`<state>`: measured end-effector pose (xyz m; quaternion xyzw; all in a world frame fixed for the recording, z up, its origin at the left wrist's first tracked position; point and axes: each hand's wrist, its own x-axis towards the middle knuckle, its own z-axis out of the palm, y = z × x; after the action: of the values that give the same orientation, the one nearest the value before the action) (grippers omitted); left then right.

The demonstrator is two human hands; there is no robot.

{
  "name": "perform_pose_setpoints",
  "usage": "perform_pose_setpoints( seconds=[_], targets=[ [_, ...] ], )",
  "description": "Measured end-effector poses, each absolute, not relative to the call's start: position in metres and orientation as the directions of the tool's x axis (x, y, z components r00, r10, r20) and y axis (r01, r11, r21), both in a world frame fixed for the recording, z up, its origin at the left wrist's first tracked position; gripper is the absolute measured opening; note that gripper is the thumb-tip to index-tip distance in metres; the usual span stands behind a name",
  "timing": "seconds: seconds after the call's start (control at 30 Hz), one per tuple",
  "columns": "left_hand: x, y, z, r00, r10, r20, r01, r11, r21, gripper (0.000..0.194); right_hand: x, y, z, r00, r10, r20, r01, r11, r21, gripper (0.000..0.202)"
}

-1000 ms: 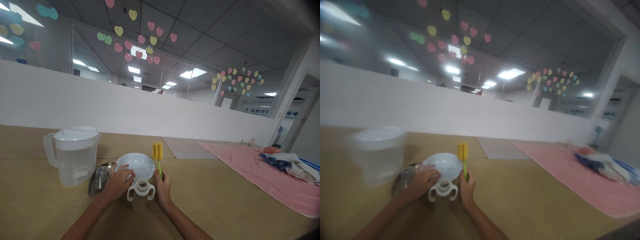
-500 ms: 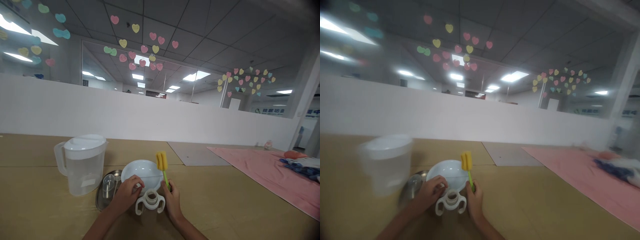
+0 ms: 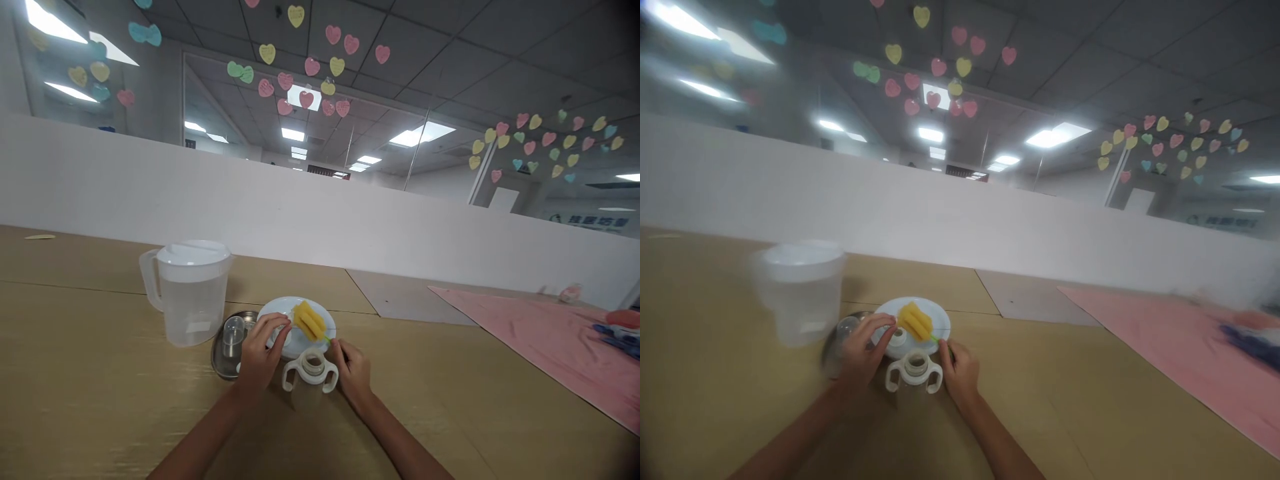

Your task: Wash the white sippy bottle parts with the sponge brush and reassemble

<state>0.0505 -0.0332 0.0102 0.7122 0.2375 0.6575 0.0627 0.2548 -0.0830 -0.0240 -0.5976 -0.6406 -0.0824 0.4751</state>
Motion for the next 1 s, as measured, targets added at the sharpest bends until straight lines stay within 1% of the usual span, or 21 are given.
perform_pose_setpoints(
  seconds=[0.13,0.27,0.33,0.4,0.47,0.53,0.6,0.7,0.8,0.87,0.93,1.0],
  targets=[
    [0.052,-0.035,0.009,0.024,0.44,0.898,0.266,-0.868,0.419,0.011,0.256,-0.083,-0.023,0.217,0.606,0.765,0.871,0.233,-0.433,0.048],
    [0.049,-0.034,0.012,-0.051,0.417,0.907,0.314,-0.856,0.411,0.01,0.258,-0.084,-0.022,0.157,0.593,0.79,0.879,0.28,-0.385,0.048],
    [0.042,-0.031,0.015,-0.089,0.417,0.905,0.337,-0.842,0.421,0.011,0.259,-0.083,-0.023,0.189,0.616,0.765,0.871,0.255,-0.421,0.049],
    [0.031,-0.027,0.016,-0.092,0.456,0.885,0.365,-0.811,0.457,0.015,0.259,-0.082,-0.023,0.245,0.648,0.721,0.844,0.223,-0.488,0.049],
    [0.017,-0.02,0.015,-0.053,0.525,0.849,0.429,-0.756,0.495,0.02,0.259,-0.082,-0.023,0.296,0.667,0.684,0.815,0.197,-0.545,0.05],
    [0.005,-0.013,0.012,0.038,0.629,0.776,0.557,-0.658,0.506,0.023,0.258,-0.082,-0.022,0.318,0.675,0.665,0.797,0.189,-0.573,0.051],
    [-0.002,-0.006,0.007,0.146,0.757,0.637,0.724,-0.521,0.453,0.024,0.256,-0.083,-0.021,0.323,0.679,0.659,0.788,0.193,-0.585,0.051],
    [-0.006,0.003,-0.002,0.202,0.825,0.527,0.8,-0.45,0.397,0.019,0.254,-0.085,-0.019,0.335,0.688,0.644,0.778,0.184,-0.601,0.051],
    [-0.007,0.007,-0.006,0.207,0.852,0.481,0.831,-0.413,0.372,0.016,0.254,-0.085,-0.019,0.346,0.694,0.632,0.773,0.171,-0.611,0.052],
    [-0.007,0.007,-0.006,0.201,0.856,0.477,0.848,-0.396,0.353,0.017,0.254,-0.084,-0.02,0.344,0.692,0.635,0.773,0.176,-0.61,0.052],
    [-0.007,0.004,-0.002,0.198,0.846,0.496,0.855,-0.397,0.335,0.018,0.255,-0.083,-0.02,0.336,0.69,0.641,0.776,0.183,-0.603,0.052],
    [-0.004,-0.001,0.003,0.212,0.811,0.545,0.842,-0.435,0.32,0.019,0.255,-0.083,-0.021,0.331,0.686,0.648,0.78,0.188,-0.597,0.052]
  ],
)
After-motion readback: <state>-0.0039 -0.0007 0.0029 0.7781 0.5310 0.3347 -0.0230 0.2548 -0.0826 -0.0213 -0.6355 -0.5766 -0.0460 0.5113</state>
